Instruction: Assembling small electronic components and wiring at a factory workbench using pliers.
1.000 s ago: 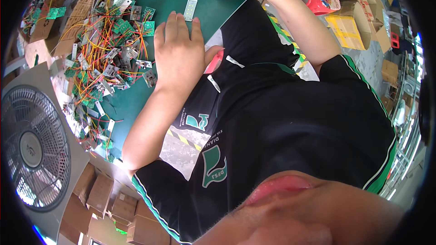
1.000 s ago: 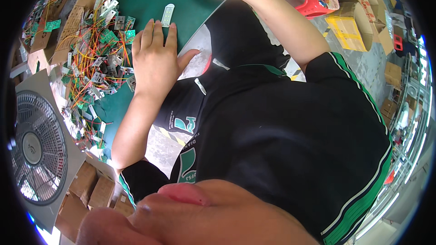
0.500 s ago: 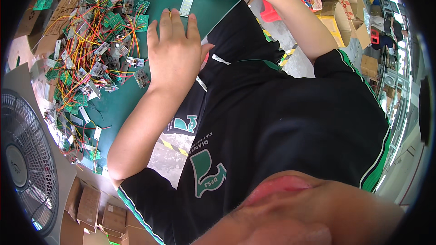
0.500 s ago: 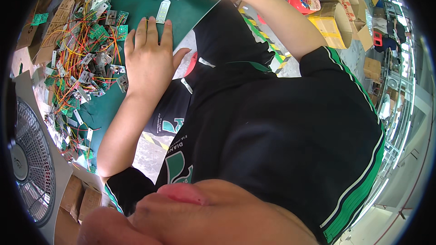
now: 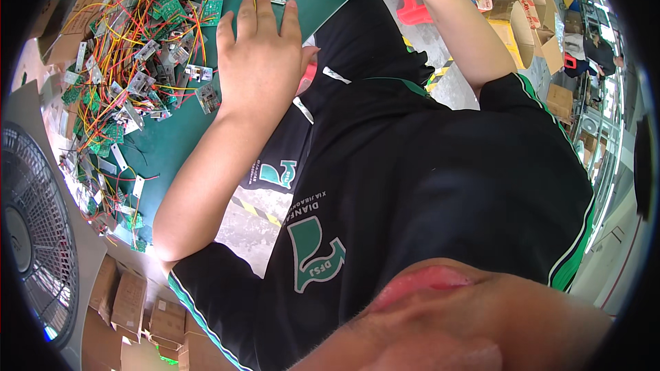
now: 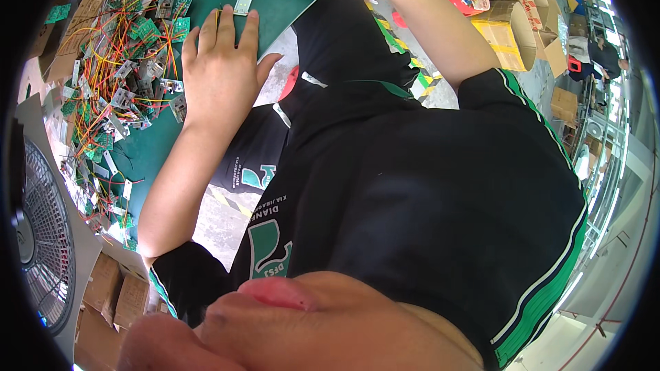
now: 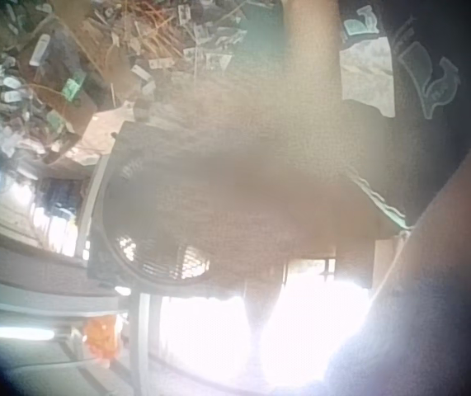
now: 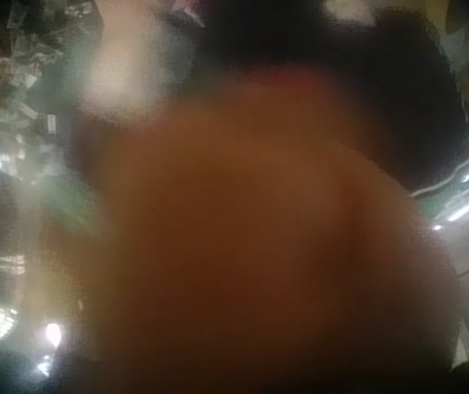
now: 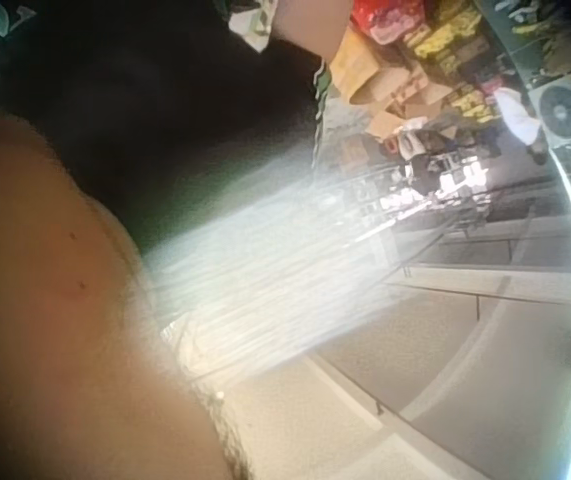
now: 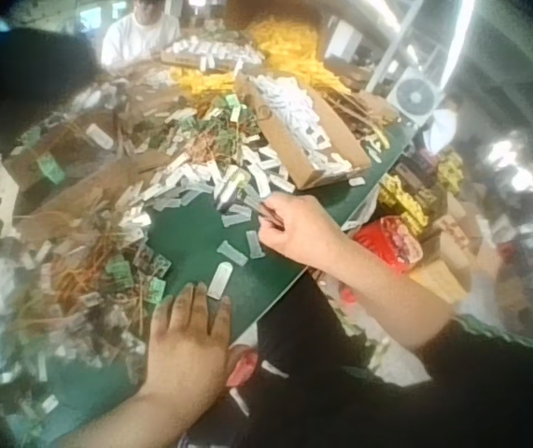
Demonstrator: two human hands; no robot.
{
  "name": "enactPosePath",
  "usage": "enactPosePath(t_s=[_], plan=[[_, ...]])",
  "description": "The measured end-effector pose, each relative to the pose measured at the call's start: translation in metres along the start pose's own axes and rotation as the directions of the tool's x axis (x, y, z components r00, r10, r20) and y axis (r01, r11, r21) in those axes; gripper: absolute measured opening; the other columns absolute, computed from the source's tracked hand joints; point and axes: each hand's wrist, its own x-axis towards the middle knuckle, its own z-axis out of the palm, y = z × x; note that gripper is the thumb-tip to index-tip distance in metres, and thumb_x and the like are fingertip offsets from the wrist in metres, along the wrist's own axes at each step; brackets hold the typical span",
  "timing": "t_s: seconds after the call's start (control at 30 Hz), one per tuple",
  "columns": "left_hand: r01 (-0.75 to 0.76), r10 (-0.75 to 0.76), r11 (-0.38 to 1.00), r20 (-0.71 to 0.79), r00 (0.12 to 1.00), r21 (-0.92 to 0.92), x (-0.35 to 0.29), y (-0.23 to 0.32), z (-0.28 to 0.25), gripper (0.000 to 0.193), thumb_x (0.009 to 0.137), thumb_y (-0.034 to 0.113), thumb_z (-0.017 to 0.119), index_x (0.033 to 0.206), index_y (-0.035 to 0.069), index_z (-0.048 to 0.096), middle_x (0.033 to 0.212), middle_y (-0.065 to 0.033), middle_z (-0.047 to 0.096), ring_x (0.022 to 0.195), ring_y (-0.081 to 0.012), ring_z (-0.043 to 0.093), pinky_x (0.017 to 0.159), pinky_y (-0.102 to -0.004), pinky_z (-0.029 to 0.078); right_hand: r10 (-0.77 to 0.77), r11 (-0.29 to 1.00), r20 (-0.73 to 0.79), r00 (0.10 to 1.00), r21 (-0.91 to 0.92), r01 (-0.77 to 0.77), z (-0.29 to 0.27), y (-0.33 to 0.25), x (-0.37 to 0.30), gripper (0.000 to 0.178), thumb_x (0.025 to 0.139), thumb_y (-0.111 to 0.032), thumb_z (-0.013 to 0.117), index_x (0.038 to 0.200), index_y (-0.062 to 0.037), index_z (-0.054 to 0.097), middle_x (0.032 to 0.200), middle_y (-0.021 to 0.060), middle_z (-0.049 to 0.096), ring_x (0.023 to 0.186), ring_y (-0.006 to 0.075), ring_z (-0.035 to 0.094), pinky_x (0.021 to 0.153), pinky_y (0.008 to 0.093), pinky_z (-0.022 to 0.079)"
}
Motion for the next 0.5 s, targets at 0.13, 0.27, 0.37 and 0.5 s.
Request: enactPosePath(t_s=[0.13, 0.27, 0.37, 0.5], plan=[[-0.005, 0.005, 0.999, -0.002, 1.000, 0.043, 0.000, 0.000, 0.001, 0.061, 0.081, 0.046, 0.079, 0.131, 0.012, 0.069, 0.134, -0.0176, 0.065, 0.131, -0.0322, 0.057, 0.108, -0.0505, 0.043, 0.274, 0.742, 0.132, 0.952, 0.602, -0.297, 0.002, -0.018, -0.005, 0.013, 0.096, -0.011, 0.064, 0.088, -0.0006, 0.061, 0.068, 0.0037, 0.062, 0.049, 0.0086, 0.052, 0.043, 0.0259, 0.042], [-0.010, 0.011, 0.998, -0.016, 1.000, 0.069, 0.000, 0.000, 0.001, 0.060, 0.083, 0.047, 0.078, 0.132, 0.012, 0.069, 0.133, -0.0176, 0.065, 0.129, -0.0331, 0.058, 0.105, -0.0495, 0.046, 0.325, 0.289, 0.474, 0.819, 0.774, -0.563, 0.019, -0.032, -0.006, 0.016, 0.100, -0.010, 0.062, 0.090, 0.0029, 0.061, 0.073, 0.0111, 0.064, 0.048, 0.0121, 0.053, 0.040, 0.0254, 0.039], [-0.013, 0.015, 0.997, -0.017, 1.000, 0.074, 0.001, 0.001, 0.002, 0.059, 0.083, 0.046, 0.078, 0.131, 0.012, 0.069, 0.133, -0.0173, 0.066, 0.129, -0.0329, 0.059, 0.105, -0.0492, 0.046, 0.180, 0.265, 0.559, 0.810, 0.765, -0.587, 0.029, -0.038, -0.014, 0.020, 0.102, -0.015, 0.064, 0.091, 0.0025, 0.062, 0.080, 0.0127, 0.068, 0.049, 0.0110, 0.054, 0.042, 0.0238, 0.040], [-0.007, 0.009, 0.997, -0.021, 1.000, 0.082, 0.001, 0.001, 0.002, 0.059, 0.083, 0.046, 0.078, 0.130, 0.012, 0.069, 0.133, -0.0171, 0.066, 0.129, -0.0325, 0.059, 0.105, -0.0488, 0.046, 0.161, 0.354, 0.541, 0.826, 0.749, -0.560, 0.029, -0.051, -0.015, 0.024, 0.101, -0.020, 0.069, 0.089, 0.0003, 0.063, 0.077, 0.0080, 0.067, 0.050, 0.0090, 0.054, 0.042, 0.0236, 0.040]])
